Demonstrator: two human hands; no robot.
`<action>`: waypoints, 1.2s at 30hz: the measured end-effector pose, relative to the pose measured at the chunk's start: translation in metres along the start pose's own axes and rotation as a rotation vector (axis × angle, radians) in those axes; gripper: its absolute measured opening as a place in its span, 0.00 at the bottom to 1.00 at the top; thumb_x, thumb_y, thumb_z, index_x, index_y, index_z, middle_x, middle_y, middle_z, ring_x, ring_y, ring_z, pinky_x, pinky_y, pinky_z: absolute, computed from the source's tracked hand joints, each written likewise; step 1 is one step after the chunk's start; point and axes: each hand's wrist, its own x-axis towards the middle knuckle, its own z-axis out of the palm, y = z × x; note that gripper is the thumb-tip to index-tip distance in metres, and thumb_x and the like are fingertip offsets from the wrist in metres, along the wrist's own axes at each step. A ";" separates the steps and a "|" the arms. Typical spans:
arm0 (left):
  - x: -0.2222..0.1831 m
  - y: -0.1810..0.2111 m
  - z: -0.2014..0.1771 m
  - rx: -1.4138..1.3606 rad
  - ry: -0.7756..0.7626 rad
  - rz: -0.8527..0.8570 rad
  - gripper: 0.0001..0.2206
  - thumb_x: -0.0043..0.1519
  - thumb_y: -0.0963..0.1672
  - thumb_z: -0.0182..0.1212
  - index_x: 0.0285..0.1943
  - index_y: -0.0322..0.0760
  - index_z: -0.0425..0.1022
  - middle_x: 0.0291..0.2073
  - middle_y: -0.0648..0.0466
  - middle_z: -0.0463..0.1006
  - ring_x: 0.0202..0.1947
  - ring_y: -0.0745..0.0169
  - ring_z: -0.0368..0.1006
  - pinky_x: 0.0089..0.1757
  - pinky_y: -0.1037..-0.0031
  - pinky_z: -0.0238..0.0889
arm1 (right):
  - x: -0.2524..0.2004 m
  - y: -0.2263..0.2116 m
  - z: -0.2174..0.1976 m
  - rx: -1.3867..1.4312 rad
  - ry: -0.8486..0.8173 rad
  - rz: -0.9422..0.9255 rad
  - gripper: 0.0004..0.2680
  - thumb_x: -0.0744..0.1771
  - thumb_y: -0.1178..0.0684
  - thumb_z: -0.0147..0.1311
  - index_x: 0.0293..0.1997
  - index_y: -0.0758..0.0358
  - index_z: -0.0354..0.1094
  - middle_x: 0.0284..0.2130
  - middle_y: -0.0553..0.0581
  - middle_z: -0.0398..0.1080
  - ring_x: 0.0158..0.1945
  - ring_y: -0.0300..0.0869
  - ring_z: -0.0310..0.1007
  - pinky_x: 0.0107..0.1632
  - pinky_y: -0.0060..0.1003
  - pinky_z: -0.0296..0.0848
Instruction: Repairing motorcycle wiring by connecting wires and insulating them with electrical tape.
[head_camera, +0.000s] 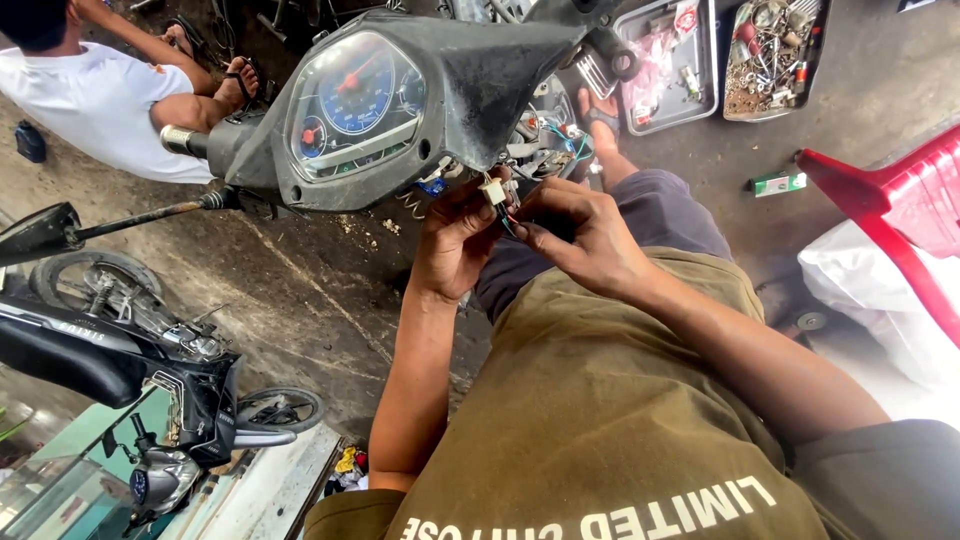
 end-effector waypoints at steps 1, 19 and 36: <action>0.000 -0.001 -0.002 -0.001 -0.001 -0.001 0.17 0.55 0.35 0.53 0.54 0.24 0.64 0.39 0.37 0.72 0.41 0.53 0.69 0.43 0.71 0.65 | 0.001 -0.001 -0.001 -0.001 0.001 0.001 0.02 0.62 0.61 0.51 0.28 0.67 0.66 0.24 0.60 0.64 0.29 0.46 0.67 0.33 0.36 0.63; -0.002 -0.007 -0.003 0.002 0.013 0.099 0.17 0.52 0.32 0.56 0.51 0.27 0.67 0.46 0.39 0.70 0.45 0.50 0.69 0.43 0.72 0.67 | 0.004 0.007 -0.003 0.075 -0.038 0.125 0.02 0.61 0.61 0.50 0.30 0.66 0.67 0.22 0.59 0.66 0.28 0.42 0.68 0.30 0.36 0.67; 0.018 -0.016 0.000 0.074 -0.021 0.231 0.12 0.53 0.34 0.57 0.45 0.28 0.65 0.37 0.36 0.73 0.35 0.55 0.73 0.33 0.76 0.69 | -0.008 0.009 -0.006 -0.047 0.082 0.239 0.09 0.59 0.59 0.57 0.40 0.62 0.66 0.25 0.58 0.66 0.31 0.40 0.66 0.34 0.36 0.68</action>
